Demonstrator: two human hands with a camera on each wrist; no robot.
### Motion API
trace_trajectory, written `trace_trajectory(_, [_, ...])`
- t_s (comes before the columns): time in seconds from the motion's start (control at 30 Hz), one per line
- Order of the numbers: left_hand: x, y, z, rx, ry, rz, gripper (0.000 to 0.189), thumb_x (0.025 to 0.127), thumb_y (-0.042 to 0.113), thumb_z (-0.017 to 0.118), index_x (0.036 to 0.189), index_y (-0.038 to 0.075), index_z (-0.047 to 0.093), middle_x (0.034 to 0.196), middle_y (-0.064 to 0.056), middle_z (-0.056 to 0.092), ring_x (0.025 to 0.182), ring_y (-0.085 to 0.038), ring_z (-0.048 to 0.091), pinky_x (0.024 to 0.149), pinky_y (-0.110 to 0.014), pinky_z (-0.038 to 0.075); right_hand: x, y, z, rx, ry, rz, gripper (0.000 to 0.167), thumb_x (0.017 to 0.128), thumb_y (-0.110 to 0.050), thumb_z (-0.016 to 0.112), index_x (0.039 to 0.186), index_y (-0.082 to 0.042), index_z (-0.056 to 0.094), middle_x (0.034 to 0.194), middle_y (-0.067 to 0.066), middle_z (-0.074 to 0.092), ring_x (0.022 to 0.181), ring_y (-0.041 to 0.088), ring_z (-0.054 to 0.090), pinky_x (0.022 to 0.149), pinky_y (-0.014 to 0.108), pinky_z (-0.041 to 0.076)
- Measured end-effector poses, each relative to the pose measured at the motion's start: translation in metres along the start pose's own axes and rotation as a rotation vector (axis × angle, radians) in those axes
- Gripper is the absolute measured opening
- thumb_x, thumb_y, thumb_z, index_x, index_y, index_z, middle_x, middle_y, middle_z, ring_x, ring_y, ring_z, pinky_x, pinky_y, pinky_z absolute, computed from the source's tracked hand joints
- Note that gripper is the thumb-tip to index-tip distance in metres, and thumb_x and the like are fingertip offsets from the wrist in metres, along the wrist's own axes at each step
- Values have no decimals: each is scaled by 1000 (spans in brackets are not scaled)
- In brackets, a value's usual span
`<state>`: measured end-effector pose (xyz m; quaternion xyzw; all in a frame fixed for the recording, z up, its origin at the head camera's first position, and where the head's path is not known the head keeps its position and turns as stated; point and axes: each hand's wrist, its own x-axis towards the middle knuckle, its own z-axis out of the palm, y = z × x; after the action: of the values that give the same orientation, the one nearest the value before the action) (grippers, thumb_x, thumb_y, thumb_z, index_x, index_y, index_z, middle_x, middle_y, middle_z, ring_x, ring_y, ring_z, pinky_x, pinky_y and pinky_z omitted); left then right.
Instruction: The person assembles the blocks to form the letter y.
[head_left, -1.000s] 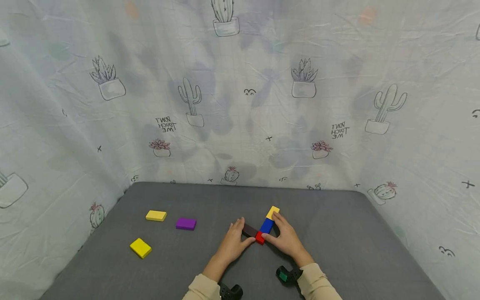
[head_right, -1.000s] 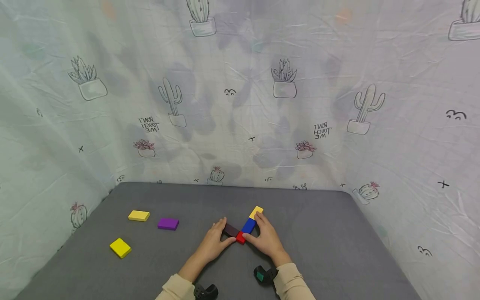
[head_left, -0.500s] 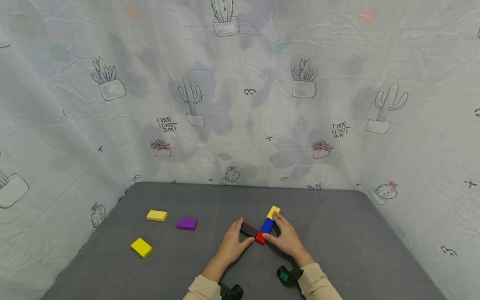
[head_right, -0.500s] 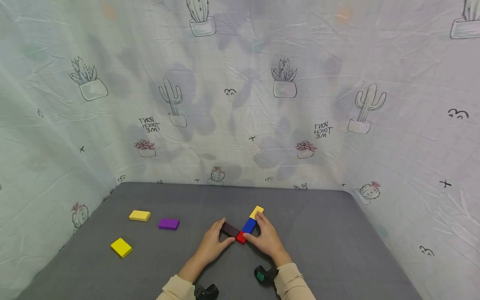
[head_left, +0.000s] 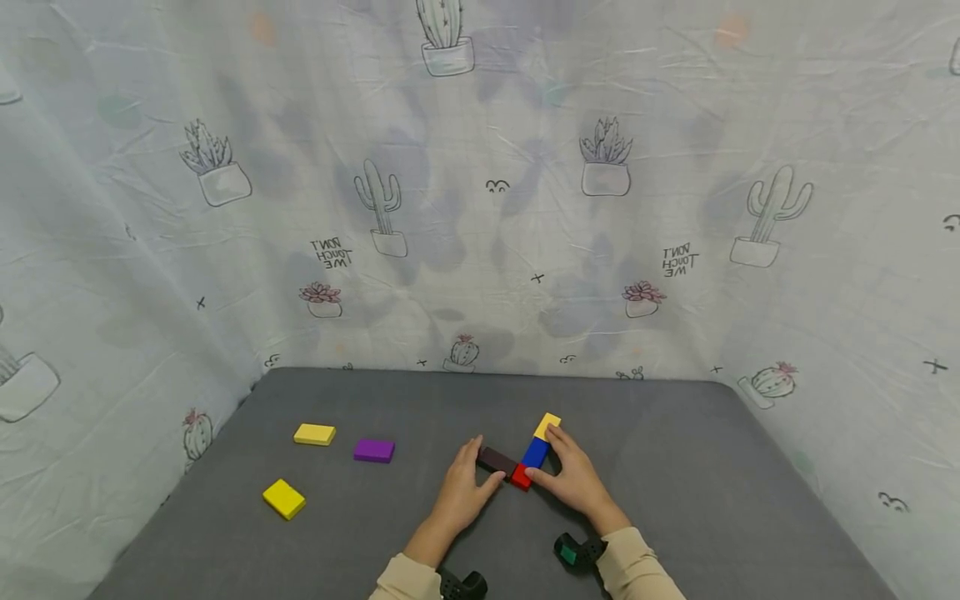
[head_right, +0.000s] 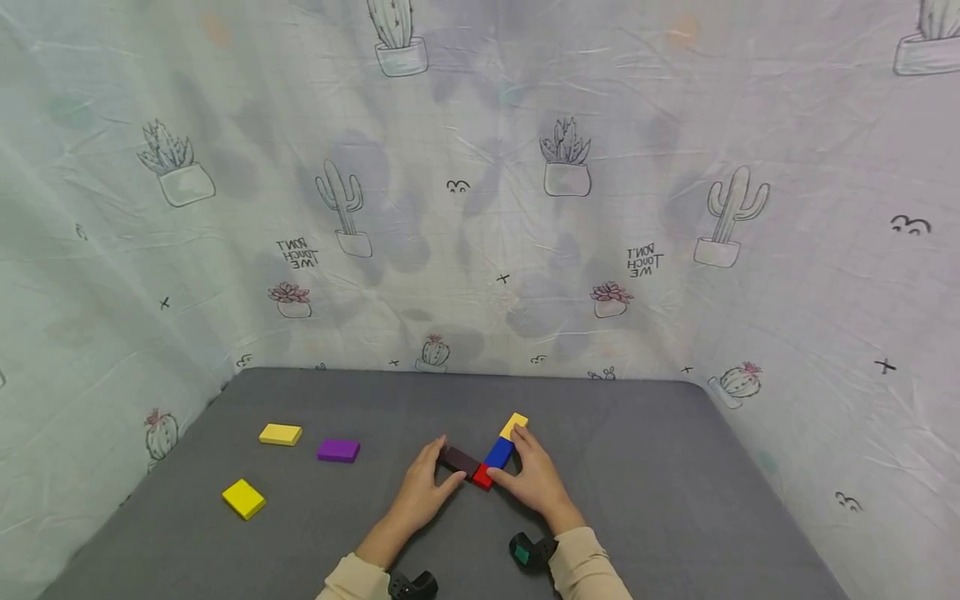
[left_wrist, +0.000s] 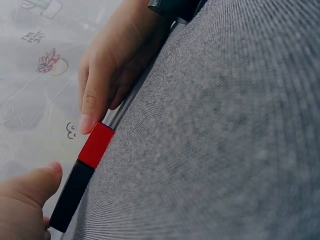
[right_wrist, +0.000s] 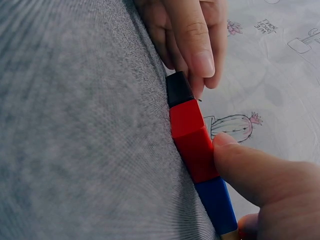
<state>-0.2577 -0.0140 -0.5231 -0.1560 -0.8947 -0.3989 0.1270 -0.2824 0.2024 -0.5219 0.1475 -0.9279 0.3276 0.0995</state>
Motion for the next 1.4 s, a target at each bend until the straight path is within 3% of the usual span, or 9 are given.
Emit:
trace_trajectory(0.3, [-2, -4, -5, -70, 23, -11, 58, 92, 25, 62, 139, -3, 41, 137, -23, 48, 126, -40, 46, 100, -56, 41, -1, 2, 0, 8, 0, -4, 84, 80, -47, 72, 141, 3, 41, 147, 18, 39, 133, 39, 39, 105, 55, 37])
trace_trajectory(0.53, [-2, -12, -12, -49, 121, 12, 50, 91, 17, 63, 133, -5, 47, 124, -18, 57, 118, -34, 55, 97, -50, 45, 0, 0, -1, 20, -3, -22, 84, 80, -46, 72, 140, 3, 42, 147, 18, 39, 133, 38, 39, 105, 55, 37])
trace_trajectory(0.7, [-6, -16, -22, -45, 162, -2, 50, 91, 16, 63, 133, -6, 47, 124, -18, 57, 118, -34, 54, 97, -50, 45, -1, -1, 0, 33, -16, -20, 84, 80, -45, 72, 141, 3, 41, 148, 18, 38, 134, 39, 38, 105, 55, 36])
trace_trajectory(0.97, [-6, -24, -46, -39, 214, -47, 53, 92, 16, 62, 136, -6, 43, 131, -21, 53, 121, -39, 50, 97, -54, 44, -2, 1, 0, 31, -10, -2, 83, 81, -46, 71, 142, 2, 40, 149, 18, 37, 134, 40, 37, 105, 56, 36])
trace_trajectory(1.4, [-17, -56, -93, 4, 394, -153, 50, 90, 13, 64, 132, -8, 47, 125, -25, 55, 117, -43, 51, 96, -57, 43, -2, -1, -2, 39, -19, -5, 82, 81, -44, 71, 141, 3, 40, 148, 19, 37, 134, 40, 37, 106, 56, 36])
